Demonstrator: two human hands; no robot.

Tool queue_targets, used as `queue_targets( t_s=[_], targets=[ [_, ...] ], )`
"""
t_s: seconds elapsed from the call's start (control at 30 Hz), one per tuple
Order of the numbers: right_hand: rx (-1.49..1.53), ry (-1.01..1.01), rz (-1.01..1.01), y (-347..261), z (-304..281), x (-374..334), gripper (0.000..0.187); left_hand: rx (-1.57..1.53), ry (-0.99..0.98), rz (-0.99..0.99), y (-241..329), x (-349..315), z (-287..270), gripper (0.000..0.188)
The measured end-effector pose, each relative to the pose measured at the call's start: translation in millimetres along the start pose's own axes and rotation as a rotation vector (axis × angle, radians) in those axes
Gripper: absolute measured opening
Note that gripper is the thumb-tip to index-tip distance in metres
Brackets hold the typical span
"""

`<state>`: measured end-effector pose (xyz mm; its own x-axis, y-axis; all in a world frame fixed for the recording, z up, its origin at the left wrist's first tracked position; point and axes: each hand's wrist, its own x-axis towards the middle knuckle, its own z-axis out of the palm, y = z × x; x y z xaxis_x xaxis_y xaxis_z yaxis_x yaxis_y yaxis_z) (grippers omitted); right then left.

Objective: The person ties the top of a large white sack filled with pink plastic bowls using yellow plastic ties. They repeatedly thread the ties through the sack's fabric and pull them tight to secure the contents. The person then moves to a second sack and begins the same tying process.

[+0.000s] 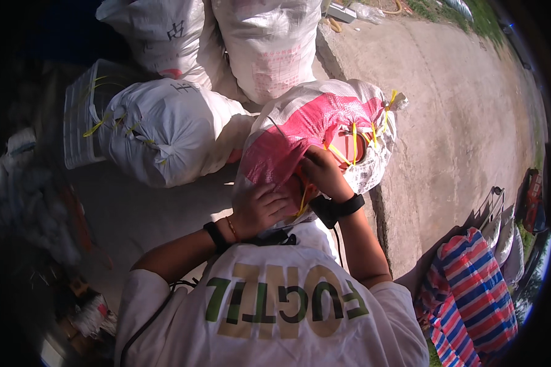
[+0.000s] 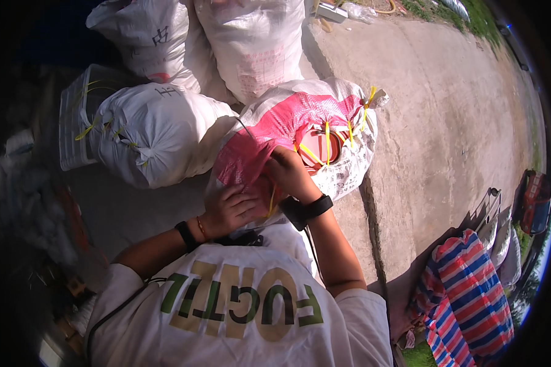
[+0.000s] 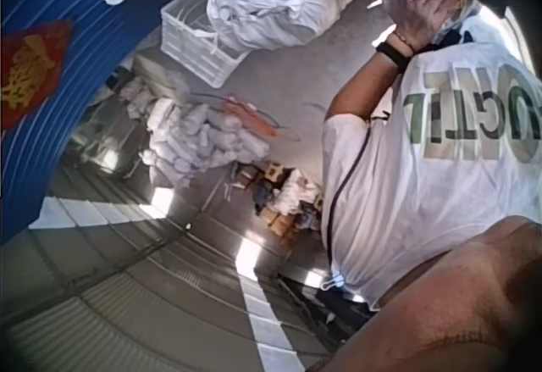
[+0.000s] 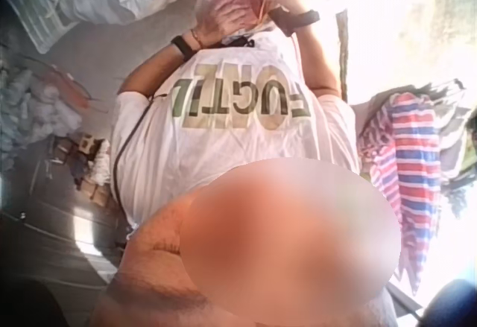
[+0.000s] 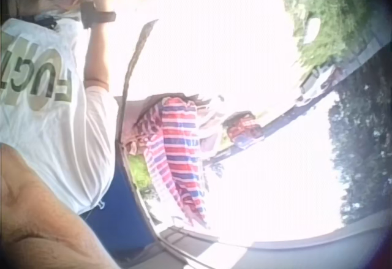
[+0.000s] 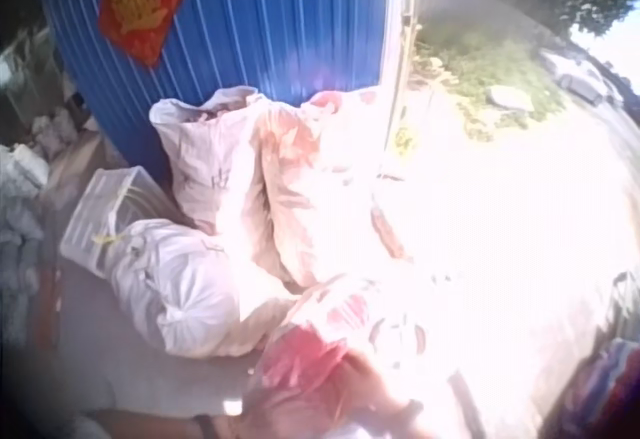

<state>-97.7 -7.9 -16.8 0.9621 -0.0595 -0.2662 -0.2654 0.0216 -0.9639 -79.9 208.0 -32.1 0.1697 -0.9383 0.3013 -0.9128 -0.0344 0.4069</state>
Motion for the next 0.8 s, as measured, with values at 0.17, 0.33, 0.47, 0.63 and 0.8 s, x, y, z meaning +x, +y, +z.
queue_targets(
  t_s=[0.17,0.33,0.47,0.63,0.8],
  targets=[
    [0.018,0.010,0.028,16.7,-11.0,-0.3,0.016,0.190,-0.064,-0.045,-10.5,8.3,-14.5,0.028],
    [0.175,0.053,0.035,8.0,-2.8,2.2,0.016,0.323,-0.110,-0.172,-4.1,26.7,-24.5,0.025],
    [0.187,0.060,0.010,6.9,-0.4,-3.5,0.016,-0.142,-0.180,-0.294,-10.6,38.2,-44.2,0.020],
    [0.207,0.171,0.060,2.7,10.0,-14.4,0.010,-0.420,0.302,-0.923,-48.9,58.4,-28.1,0.028],
    [-0.441,0.279,-0.180,0.2,25.2,-6.8,0.010,-0.762,0.424,-1.018,-87.6,73.9,19.4,0.034]
  ],
)
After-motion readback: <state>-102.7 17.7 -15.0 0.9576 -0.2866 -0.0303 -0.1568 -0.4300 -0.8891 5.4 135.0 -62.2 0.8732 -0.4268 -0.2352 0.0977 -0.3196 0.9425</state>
